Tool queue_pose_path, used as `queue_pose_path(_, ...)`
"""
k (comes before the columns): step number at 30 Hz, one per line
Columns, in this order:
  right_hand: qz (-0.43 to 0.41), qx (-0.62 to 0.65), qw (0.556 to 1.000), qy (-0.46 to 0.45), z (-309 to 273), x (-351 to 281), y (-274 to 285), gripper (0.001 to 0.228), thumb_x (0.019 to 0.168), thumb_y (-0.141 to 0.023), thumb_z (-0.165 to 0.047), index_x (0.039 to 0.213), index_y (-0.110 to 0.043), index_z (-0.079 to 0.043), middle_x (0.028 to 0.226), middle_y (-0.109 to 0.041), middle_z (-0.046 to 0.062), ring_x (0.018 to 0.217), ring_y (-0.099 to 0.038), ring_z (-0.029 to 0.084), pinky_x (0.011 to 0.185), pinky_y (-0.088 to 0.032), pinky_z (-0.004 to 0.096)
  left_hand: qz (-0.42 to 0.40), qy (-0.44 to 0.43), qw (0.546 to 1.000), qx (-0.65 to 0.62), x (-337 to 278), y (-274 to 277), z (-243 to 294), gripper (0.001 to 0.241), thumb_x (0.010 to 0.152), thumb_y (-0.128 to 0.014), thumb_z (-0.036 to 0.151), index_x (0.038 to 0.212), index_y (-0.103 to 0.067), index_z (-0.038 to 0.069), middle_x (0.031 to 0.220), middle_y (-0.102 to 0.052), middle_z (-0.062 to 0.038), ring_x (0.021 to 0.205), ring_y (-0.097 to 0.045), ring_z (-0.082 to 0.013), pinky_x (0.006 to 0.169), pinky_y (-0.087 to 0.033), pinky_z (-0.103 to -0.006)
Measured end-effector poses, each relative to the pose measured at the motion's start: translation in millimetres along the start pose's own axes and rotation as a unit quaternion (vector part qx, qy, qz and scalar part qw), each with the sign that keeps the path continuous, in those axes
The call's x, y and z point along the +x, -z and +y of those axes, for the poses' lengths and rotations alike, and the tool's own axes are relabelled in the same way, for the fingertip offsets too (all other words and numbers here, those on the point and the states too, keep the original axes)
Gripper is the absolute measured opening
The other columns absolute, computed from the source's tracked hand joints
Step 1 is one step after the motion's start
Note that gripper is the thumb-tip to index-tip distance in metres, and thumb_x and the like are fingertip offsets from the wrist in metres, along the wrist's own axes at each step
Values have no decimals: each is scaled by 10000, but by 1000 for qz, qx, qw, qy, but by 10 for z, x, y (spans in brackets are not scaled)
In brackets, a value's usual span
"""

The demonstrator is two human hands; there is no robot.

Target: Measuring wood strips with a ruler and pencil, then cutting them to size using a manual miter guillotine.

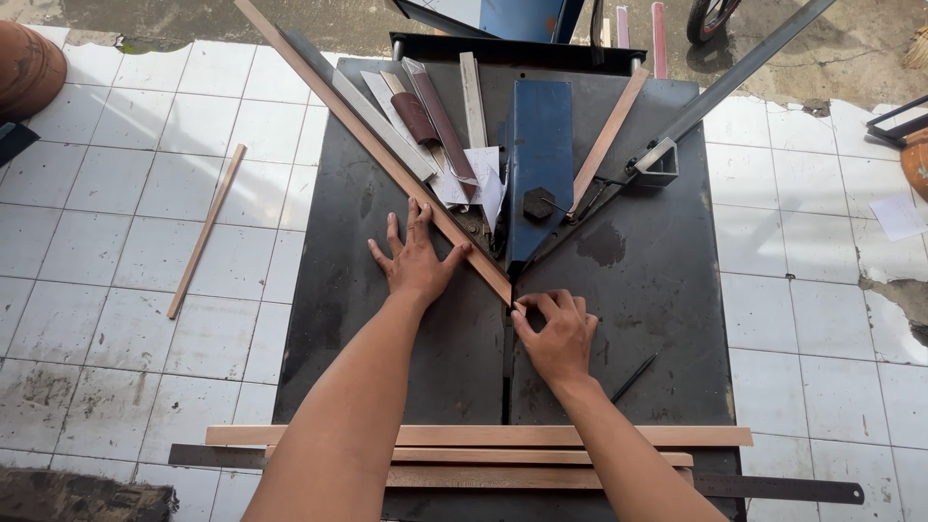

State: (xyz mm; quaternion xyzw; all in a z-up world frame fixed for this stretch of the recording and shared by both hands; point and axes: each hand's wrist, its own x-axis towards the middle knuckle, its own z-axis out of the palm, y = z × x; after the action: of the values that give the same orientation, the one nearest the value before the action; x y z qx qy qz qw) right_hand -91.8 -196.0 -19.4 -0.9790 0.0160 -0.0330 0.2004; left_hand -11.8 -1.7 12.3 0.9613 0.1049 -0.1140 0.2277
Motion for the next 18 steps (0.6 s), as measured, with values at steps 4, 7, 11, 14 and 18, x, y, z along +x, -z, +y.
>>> queue_pose_path(4,42,-80,995,-51,261,-54,249,121,793,-556,-360,894,-554,-295,886,-455,-99,913,-464,91,742,-383,317,4,-3,1000,-3,13,-29,-13,744,800,-454,587,1387,-135,260,1481,0,65,1343,-15,-290,999,-19,-646)
queue_pose_path(7,122,-109,985,-63,235,-82,335,211,770,-602,-255,964,-525,-286,1027,-413,-74,990,-385,133,788,-308,366,6,-4,1000,6,-3,-18,-3,722,818,-440,571,1388,-127,257,1481,0,55,1343,-12,-294,998,-14,-645)
queue_pose_path(11,59,-74,995,28,-134,-43,268,228,752,-591,-488,858,-574,-288,771,-506,-87,774,-500,113,745,-353,395,-1,-3,1000,7,10,-12,4,735,812,-426,593,1389,-120,258,1481,5,54,1344,-12,-297,997,-22,-649)
queue_pose_path(14,71,-87,992,63,-314,12,200,201,747,-631,-444,785,-592,-250,661,-534,-84,665,-520,110,688,-369,387,-3,-2,1000,10,10,-17,-11,737,808,-424,599,1387,-118,262,1481,7,57,1345,-13,-295,1001,-22,-647)
queue_pose_path(18,82,-132,979,134,-70,63,-73,166,795,-545,-417,703,-517,-281,584,-458,-112,608,-496,69,650,-354,312,-6,1,1000,10,4,-20,6,731,810,-431,587,1388,-118,267,1479,10,65,1345,-8,-290,1004,-5,-641)
